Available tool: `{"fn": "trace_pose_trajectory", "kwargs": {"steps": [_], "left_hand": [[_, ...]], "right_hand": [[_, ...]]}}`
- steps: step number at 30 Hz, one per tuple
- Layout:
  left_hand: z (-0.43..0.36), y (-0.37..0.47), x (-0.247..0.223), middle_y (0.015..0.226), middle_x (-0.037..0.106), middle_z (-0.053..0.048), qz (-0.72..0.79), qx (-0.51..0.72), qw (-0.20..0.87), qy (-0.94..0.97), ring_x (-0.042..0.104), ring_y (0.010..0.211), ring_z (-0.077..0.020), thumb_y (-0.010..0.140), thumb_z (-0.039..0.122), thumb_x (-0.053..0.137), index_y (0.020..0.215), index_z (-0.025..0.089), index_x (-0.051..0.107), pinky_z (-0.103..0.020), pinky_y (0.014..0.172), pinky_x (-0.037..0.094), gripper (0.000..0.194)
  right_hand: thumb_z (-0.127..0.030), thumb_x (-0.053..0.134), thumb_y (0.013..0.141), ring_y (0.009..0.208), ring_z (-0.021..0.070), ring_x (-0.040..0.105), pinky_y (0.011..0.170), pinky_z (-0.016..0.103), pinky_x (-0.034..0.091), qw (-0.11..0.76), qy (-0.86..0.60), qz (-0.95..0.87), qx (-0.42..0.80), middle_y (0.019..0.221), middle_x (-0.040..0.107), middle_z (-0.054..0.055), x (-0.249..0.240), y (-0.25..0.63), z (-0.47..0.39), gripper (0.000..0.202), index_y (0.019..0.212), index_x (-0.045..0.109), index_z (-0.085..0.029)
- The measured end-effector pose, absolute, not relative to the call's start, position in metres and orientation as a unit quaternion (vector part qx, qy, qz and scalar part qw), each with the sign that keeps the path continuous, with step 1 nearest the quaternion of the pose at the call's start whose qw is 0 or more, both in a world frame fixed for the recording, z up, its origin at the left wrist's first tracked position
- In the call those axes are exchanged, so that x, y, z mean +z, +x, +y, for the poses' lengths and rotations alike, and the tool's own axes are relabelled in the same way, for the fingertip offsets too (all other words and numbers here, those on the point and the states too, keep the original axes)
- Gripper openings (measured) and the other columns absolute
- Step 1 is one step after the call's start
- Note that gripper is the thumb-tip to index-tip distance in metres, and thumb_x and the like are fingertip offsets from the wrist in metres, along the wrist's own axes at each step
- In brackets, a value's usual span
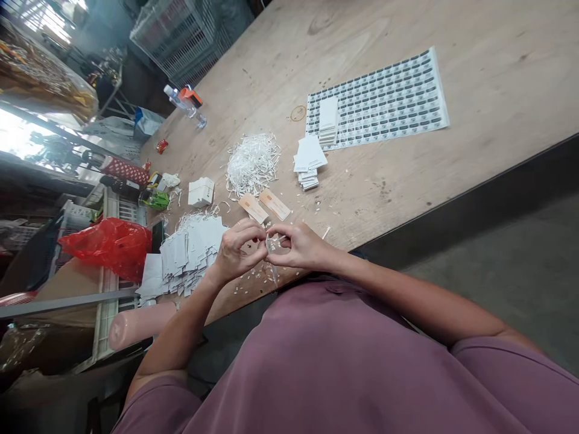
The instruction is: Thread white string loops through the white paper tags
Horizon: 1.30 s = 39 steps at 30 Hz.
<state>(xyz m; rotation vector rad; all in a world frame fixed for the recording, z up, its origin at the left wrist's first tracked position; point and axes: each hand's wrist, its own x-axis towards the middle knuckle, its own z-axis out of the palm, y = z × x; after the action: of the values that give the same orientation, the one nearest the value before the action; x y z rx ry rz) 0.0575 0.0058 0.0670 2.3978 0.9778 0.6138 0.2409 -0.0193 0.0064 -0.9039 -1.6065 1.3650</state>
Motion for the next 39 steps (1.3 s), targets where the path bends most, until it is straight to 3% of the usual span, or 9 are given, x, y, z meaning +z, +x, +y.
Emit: {"fn": "trace_pose_trajectory", "kwargs": {"steps": [3, 6, 10, 13, 18, 23, 31, 36, 39], "left_hand": [[0.006, 0.058, 0.069, 0.076, 0.068, -0.004, 0.349, 0.229, 0.257, 0.871, 0.061, 0.074, -0.0195, 0.077, 0.011, 0.058, 0.074, 0.023, 0.063, -0.035, 0.076, 0.048, 0.013], [0.006, 0.055, 0.071, 0.080, 0.071, -0.005, 0.342, 0.252, 0.252, 0.869, 0.063, 0.078, -0.0201, 0.077, 0.011, 0.061, 0.076, 0.023, 0.064, -0.035, 0.077, 0.048, 0.013], [0.004, 0.052, 0.072, 0.081, 0.071, -0.005, 0.349, 0.257, 0.216, 0.875, 0.063, 0.078, -0.0198, 0.079, 0.011, 0.062, 0.077, 0.023, 0.065, -0.035, 0.077, 0.049, 0.012], [0.005, 0.053, 0.072, 0.080, 0.069, -0.005, 0.348, 0.245, 0.212, 0.880, 0.062, 0.076, -0.0191, 0.079, 0.013, 0.062, 0.077, 0.023, 0.066, -0.034, 0.075, 0.048, 0.011], [0.007, 0.054, 0.072, 0.077, 0.066, -0.004, 0.351, 0.248, 0.237, 0.871, 0.061, 0.074, -0.0170, 0.082, 0.012, 0.060, 0.078, 0.020, 0.065, -0.030, 0.071, 0.048, 0.011], [0.005, 0.055, 0.070, 0.071, 0.061, 0.000, 0.363, 0.230, 0.240, 0.870, 0.056, 0.066, -0.0133, 0.081, 0.009, 0.057, 0.075, 0.018, 0.063, -0.026, 0.065, 0.044, 0.012], [0.003, 0.050, 0.064, 0.076, 0.066, -0.003, 0.330, 0.248, 0.151, 0.898, 0.061, 0.075, -0.0163, 0.083, 0.008, 0.057, 0.078, 0.020, 0.059, -0.030, 0.073, 0.048, 0.013], [0.001, 0.047, 0.065, 0.081, 0.065, -0.005, 0.312, 0.232, 0.110, 0.915, 0.058, 0.077, -0.0166, 0.086, 0.008, 0.056, 0.081, 0.019, 0.061, -0.030, 0.073, 0.049, 0.013], [0.002, 0.047, 0.071, 0.084, 0.064, -0.006, 0.296, 0.212, 0.096, 0.926, 0.057, 0.079, -0.0174, 0.087, 0.011, 0.058, 0.083, 0.019, 0.065, -0.030, 0.072, 0.050, 0.011]], "right_hand": [[-0.027, 0.076, 0.070, 0.049, 0.0051, 0.030, 0.046, 0.018, 0.030, 0.383, -0.342, -0.563, 0.648, 0.057, 0.031, -0.011, 0.002, 0.240, -0.016, 0.029, 0.094, 0.064, -0.016], [-0.040, 0.074, 0.075, 0.051, 0.0087, 0.044, 0.049, 0.023, 0.045, 0.351, -0.292, -0.477, 0.751, 0.062, 0.045, -0.008, -0.004, 0.245, -0.012, 0.038, 0.103, 0.061, -0.017], [-0.032, 0.076, 0.080, 0.051, 0.0064, 0.031, 0.047, 0.020, 0.032, 0.454, -0.343, -0.539, 0.621, 0.063, 0.035, -0.010, -0.003, 0.252, -0.013, 0.053, 0.127, 0.060, -0.015], [-0.027, 0.074, 0.082, 0.053, 0.0065, 0.023, 0.047, 0.022, 0.023, 0.494, -0.348, -0.628, 0.491, 0.064, 0.026, -0.010, 0.000, 0.253, -0.014, 0.049, 0.127, 0.065, -0.013], [-0.029, 0.073, 0.079, 0.052, 0.0059, 0.025, 0.046, 0.022, 0.022, 0.451, -0.329, -0.659, 0.503, 0.062, 0.033, -0.009, 0.003, 0.245, -0.013, 0.035, 0.110, 0.070, -0.012], [-0.020, 0.064, 0.073, 0.056, 0.0060, 0.036, 0.050, 0.020, 0.029, 0.433, -0.359, -0.645, 0.517, 0.071, 0.055, -0.003, 0.009, 0.230, -0.018, 0.025, 0.096, 0.069, -0.013], [-0.040, 0.061, 0.075, 0.043, 0.0114, 0.047, 0.044, 0.026, 0.046, 0.335, -0.339, -0.417, 0.773, 0.056, 0.043, -0.010, 0.000, 0.232, -0.015, 0.034, 0.102, 0.057, -0.019], [-0.029, 0.071, 0.079, 0.044, 0.0054, 0.029, 0.043, 0.020, 0.026, 0.477, -0.381, -0.536, 0.583, 0.058, 0.037, -0.011, -0.002, 0.237, -0.017, 0.041, 0.118, 0.061, -0.019], [-0.028, 0.069, 0.085, 0.049, 0.0063, 0.039, 0.048, 0.023, 0.029, 0.523, -0.348, -0.632, 0.452, 0.062, 0.054, -0.004, 0.001, 0.236, -0.015, 0.016, 0.097, 0.074, -0.019]]}}
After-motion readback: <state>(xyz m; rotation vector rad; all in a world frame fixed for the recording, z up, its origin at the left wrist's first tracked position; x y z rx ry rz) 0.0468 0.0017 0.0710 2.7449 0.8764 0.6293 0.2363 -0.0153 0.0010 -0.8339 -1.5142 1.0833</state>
